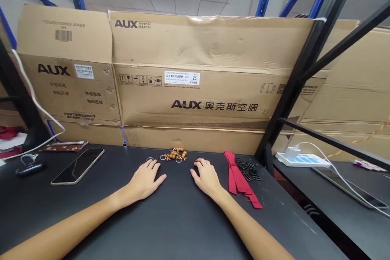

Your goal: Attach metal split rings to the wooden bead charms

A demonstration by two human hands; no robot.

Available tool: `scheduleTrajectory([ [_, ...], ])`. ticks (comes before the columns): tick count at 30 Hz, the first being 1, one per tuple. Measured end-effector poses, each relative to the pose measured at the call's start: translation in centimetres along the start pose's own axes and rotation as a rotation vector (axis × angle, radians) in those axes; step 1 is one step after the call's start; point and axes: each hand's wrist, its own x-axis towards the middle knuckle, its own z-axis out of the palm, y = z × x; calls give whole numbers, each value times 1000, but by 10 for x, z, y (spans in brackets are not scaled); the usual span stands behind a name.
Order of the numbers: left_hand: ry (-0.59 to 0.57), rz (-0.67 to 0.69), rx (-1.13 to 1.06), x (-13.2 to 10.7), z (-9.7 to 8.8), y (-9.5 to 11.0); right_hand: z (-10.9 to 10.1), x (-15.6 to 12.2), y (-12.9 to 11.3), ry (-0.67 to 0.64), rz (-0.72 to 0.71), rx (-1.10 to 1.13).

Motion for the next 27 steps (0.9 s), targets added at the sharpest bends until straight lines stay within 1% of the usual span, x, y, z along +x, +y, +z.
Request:
scheduleTrajectory([
  [2, 8, 184, -51, -1, -5, 3, -1, -3, -5, 17, -107, 100],
  [5, -14, 444, -184, -1, -11, 8, -2, -9, -17, -2, -270, 291],
  [7, -13, 552, -250, -1, -13, 9, -3, -13, -26, -14, -331, 388],
  [8, 2, 578, -269, -1, -14, 9, -3, -15, -30, -23, -348, 410],
  [10, 45, 575, -276, -1, -14, 9, -5, -17, -36, 0, -353, 419],
  [13, 76, 497, -228, -1, -15, 9, -6, -17, -39, 41, -314, 360],
  [15, 58, 468, -214, -1, -16, 10, -6, -17, -38, 40, -285, 310],
  [19, 7, 478, -266, 0, -16, 10, -4, -16, -37, -3, -287, 279],
  [23, -23, 452, -295, 1, -16, 9, -3, -15, -37, -16, -316, 322],
  [27, -21, 398, -336, 2, -15, 9, -2, -14, -34, -6, -302, 401],
])
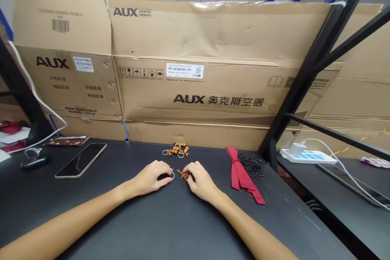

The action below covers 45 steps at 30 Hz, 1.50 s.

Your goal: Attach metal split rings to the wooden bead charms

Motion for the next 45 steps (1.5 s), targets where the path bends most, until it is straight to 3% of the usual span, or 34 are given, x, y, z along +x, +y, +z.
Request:
scheduleTrajectory([
  [6, -1, -19, -41, 1, 1, -2, -2, 0, 0, 71, 44, 31],
  [17, 21, -4, 3, -1, 0, -2, -4, 0, -5, -10, 87, -28],
  [27, -91, 78, 142, 2, 1, 10, -2, 1, -2, -23, 44, 14],
  [35, -97, 123, 59, 1, 0, 9, -2, 0, -3, -2, 42, 60],
  [45, -3, -136, -180, 4, 2, 13, 1, 3, -23, 41, 144, 280],
])
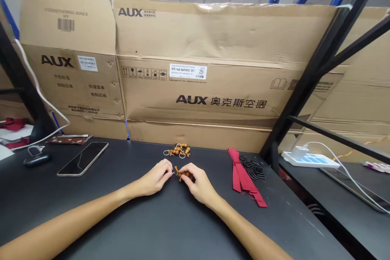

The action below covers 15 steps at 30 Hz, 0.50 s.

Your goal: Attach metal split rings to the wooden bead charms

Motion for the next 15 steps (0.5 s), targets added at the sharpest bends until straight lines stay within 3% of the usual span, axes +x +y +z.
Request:
scheduleTrajectory([
  [5, 6, -74, -86, 2, 5, 9, 1, 0, -8, 32, -26, 47],
  [15, 18, -58, -163, 3, 14, 2, 4, -2, -8, 23, -81, -2],
])
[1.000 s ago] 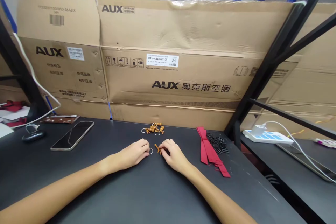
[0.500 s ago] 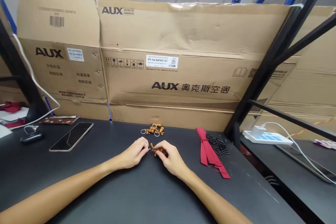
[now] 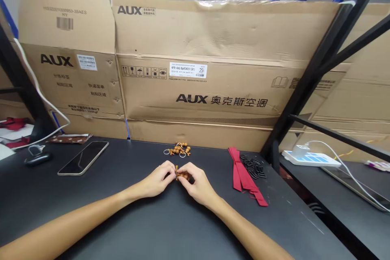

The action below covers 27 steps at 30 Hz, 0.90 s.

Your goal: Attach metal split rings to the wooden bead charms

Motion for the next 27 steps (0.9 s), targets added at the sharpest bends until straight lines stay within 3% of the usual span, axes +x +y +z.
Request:
scheduleTrajectory([
  [18, -52, 29, -69, 0, -12, 11, 4, -1, 6, -3, 13, -63],
  [27, -129, 140, 185, -8, -12, 11, -4, -2, 23, -31, 16, -268],
])
